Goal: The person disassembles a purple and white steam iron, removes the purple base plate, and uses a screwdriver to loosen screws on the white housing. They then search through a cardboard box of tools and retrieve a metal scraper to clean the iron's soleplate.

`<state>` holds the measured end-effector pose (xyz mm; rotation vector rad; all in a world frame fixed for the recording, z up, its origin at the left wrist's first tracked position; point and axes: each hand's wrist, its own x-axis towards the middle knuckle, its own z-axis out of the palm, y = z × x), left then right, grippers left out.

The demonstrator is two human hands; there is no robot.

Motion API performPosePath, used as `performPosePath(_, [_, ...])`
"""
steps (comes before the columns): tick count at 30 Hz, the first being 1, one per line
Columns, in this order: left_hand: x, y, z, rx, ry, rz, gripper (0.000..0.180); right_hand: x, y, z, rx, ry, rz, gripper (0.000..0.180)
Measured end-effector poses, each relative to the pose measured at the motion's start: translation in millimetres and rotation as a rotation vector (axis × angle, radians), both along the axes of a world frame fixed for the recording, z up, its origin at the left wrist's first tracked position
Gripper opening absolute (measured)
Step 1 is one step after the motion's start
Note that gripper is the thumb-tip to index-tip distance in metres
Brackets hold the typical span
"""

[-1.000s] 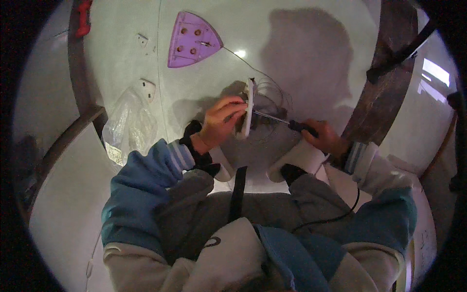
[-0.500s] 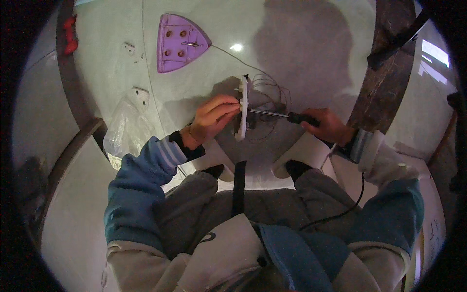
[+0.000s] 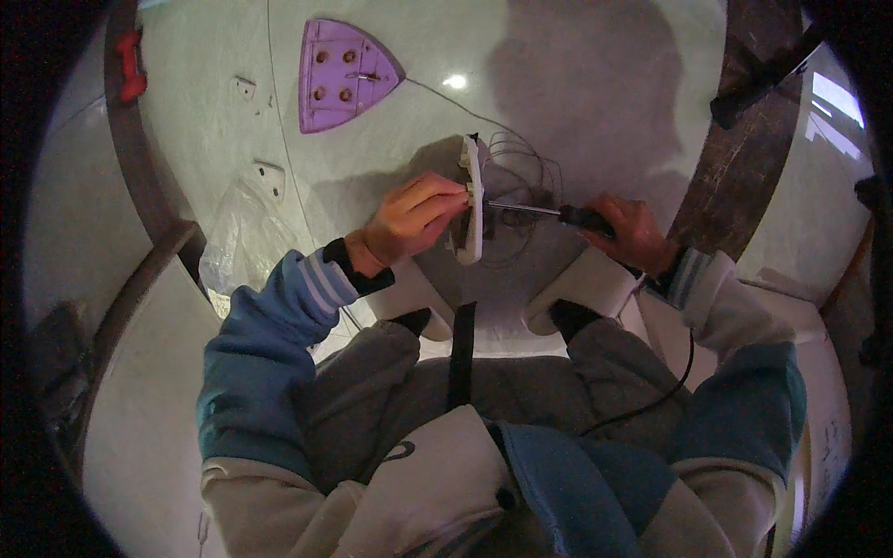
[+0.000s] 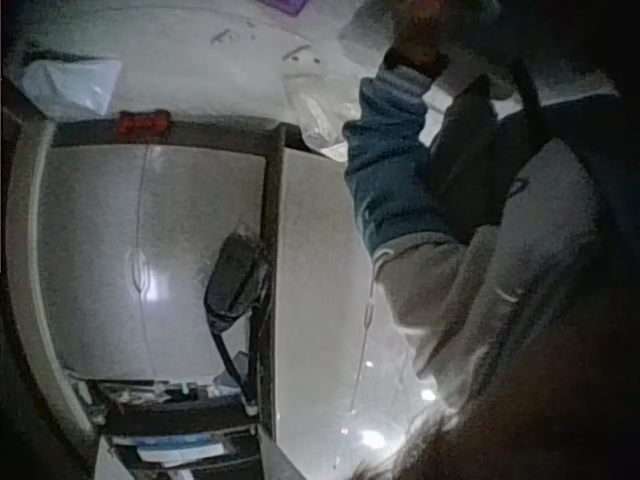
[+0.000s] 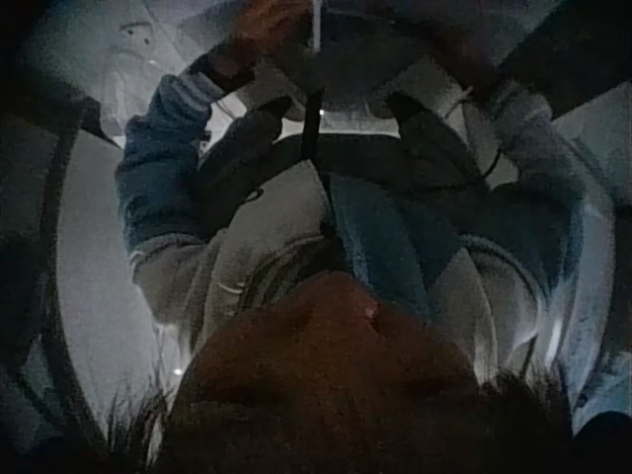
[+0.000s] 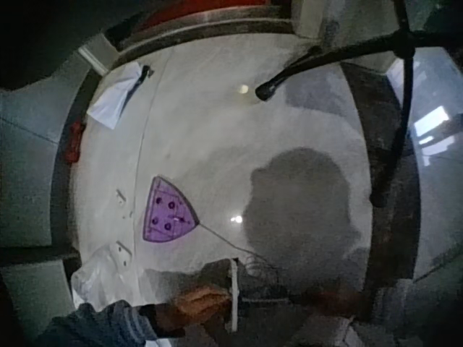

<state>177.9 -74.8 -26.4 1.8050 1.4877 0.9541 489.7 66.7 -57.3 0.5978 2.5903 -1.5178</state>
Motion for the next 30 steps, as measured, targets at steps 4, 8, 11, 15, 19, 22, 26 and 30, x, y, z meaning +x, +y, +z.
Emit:
performPosePath(4, [0, 0, -2, -0.019, -0.003, 0.006, 0.021, -3, -3, 4, -0.073, -0.013, -0.018, 0.031])
performPosePath(8, [-1, 0, 0, -0.033, -0.014, 0.025, 0.023, -8, -4, 8, -0.130, -0.063, -0.048, 0.029])
performPosePath(11, [0, -1, 1, -0.070, -0.047, 0.051, 0.025, -12, -1, 11, -0.302, -0.117, -0.078, 0.027])
performPosePath(15, [2, -3, 0, -0.121, -0.115, 0.099, 0.027, -14, 2, 16, -0.454, -0.273, -0.100, 0.029])
performPosePath(19, [9, -12, 4, -0.300, -0.319, 0.224, 0.027, -11, 0, 16, -0.435, -0.255, -0.119, 0.029])
performPosePath(22, [11, -17, 8, -0.345, -0.333, 0.239, 0.028, -8, -3, 11, -0.410, -0.220, -0.125, 0.028])
performPosePath(26, [16, -21, 13, -0.326, -0.349, 0.292, 0.032, -10, -6, 10, -0.365, -0.210, -0.128, 0.026])
performPosePath(30, [17, -24, 17, -0.360, -0.449, 0.281, 0.044, -12, -4, 16, -0.435, -0.281, -0.148, 0.023])
